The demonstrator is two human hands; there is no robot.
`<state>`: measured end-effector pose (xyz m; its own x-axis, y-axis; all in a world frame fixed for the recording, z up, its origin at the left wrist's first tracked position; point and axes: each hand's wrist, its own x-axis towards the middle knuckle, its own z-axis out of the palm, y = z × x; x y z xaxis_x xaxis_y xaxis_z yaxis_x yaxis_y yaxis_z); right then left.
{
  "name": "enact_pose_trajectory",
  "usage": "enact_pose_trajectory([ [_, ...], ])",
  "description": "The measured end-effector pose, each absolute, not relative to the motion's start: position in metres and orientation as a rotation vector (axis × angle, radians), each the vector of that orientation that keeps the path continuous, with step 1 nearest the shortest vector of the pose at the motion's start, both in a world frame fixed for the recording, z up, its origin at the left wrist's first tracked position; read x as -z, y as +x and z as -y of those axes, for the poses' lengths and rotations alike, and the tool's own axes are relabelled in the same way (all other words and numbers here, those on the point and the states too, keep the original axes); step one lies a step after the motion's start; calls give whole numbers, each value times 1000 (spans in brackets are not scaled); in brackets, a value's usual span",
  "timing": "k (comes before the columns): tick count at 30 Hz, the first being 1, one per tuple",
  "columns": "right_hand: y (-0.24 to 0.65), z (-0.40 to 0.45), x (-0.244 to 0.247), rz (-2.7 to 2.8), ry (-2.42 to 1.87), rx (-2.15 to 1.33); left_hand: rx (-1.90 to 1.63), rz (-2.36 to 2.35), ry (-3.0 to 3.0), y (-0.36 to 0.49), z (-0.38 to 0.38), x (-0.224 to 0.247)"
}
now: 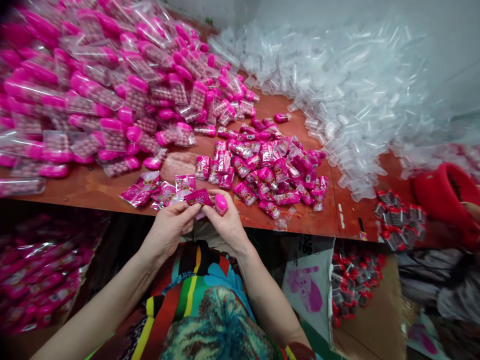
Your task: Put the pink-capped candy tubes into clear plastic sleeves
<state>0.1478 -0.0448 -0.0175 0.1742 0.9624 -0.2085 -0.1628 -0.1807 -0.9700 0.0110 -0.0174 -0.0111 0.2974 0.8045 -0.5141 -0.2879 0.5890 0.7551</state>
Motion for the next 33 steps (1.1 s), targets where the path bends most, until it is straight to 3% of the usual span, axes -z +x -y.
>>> enact_pose_trajectory([
  [12,142,57,25,785,-1366,-1089,-687,-1068,545,24,28,11],
  [25,164,66,23,600,-864,-1623,-855,-1055,454,18,23,-7],
  [33,154,80,19,574,-1103,-1469,-948,-1068,299,25,22,-7],
])
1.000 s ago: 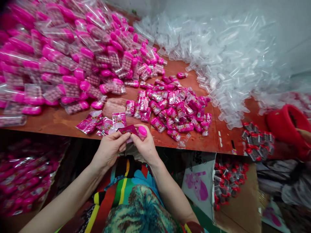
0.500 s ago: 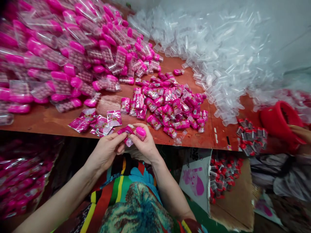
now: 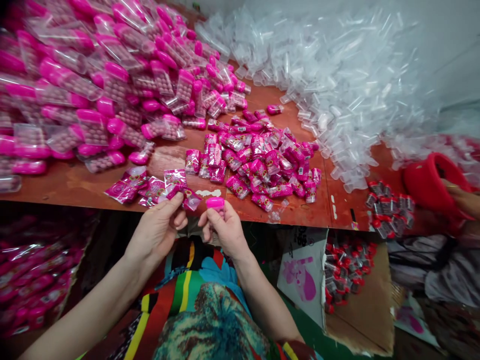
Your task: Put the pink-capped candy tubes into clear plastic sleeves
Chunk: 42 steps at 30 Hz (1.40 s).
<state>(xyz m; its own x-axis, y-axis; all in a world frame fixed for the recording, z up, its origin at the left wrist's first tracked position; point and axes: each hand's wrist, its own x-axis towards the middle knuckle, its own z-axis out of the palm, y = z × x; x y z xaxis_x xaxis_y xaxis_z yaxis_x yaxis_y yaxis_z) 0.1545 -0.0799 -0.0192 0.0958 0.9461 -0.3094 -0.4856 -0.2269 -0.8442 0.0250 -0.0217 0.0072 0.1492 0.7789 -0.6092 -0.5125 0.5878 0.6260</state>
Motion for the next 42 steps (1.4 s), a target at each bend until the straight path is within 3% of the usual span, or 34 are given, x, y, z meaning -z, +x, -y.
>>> enact_pose_trajectory([
  [18,143,93,14,628,-1192,-1597,-731,-967,442,31,32,3],
  [30,151,91,19,935,-1428,-1445,-592,-915,485,31,35,5],
  [35,157,90,18,1219,-1561,-1229,-569,-918,411,31,33,10],
  [42,149,96,21,1067,-1411,-1291,-619,-824,386,30,31,8],
])
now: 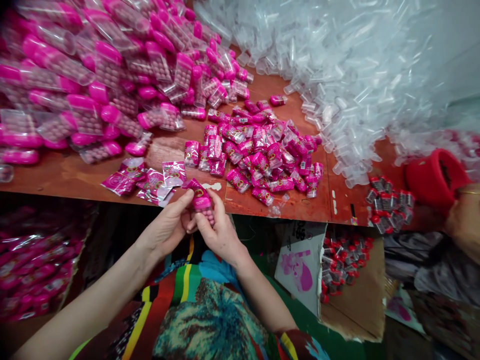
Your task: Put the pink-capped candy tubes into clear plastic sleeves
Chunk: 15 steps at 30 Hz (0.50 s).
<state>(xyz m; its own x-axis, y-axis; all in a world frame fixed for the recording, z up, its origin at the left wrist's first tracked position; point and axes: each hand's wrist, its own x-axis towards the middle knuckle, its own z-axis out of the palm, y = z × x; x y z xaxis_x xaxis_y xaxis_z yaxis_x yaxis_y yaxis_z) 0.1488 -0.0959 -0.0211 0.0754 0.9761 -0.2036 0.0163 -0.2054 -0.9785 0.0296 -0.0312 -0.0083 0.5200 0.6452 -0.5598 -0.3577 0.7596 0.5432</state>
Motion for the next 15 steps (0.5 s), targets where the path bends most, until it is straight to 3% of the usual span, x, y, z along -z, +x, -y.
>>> enact_pose_trajectory([
  [8,147,97,21,1004,-1442,-1298,-772,-1012,500,29,32,9],
  [15,134,96,21,536,-1335,-1308,-778,-1020,443,30,34,4],
])
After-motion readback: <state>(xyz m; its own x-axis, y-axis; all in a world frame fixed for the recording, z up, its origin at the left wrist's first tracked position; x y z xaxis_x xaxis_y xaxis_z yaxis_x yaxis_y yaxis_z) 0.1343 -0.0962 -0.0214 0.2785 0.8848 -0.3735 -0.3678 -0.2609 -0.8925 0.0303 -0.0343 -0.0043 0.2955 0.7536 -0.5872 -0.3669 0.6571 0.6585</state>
